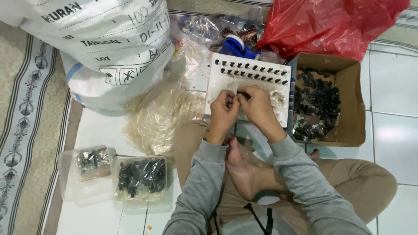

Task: Sorting and placing small black components from a box into a white grid tray

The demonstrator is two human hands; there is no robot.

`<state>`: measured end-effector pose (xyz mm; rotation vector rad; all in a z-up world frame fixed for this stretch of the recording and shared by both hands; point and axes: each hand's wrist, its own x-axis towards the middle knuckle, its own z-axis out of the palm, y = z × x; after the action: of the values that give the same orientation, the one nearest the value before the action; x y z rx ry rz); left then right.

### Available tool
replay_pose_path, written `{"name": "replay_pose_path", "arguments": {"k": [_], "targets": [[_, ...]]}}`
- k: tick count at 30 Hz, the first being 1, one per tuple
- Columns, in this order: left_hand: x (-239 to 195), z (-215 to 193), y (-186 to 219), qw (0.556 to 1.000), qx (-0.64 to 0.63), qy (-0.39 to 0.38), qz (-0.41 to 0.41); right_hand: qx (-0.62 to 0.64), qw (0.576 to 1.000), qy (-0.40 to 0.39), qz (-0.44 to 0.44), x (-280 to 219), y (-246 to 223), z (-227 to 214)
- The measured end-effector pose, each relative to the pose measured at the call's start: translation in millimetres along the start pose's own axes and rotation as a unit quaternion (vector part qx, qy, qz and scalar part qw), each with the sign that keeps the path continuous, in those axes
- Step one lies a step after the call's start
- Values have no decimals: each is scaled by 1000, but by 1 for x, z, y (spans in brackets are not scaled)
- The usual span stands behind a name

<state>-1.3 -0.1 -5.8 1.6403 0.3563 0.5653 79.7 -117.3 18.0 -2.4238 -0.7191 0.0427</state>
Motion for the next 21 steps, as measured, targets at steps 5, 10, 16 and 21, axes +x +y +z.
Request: {"name": "replay_pose_path", "arguments": {"k": [5,10,16,21], "targets": [[3,0,-2,997,-58,-44,-9,131,991,-12,36,-3,-20,-37],[2,0,0,996,-80,-41,-22,116,991,41,56,-6,-3,-38],[-3,1,2,1000,9,3,-30,158,983,-10,94,-1,50,8],[-10,-6,27,996,83,45,10,149,983,91,63,-12,26,6]]}}
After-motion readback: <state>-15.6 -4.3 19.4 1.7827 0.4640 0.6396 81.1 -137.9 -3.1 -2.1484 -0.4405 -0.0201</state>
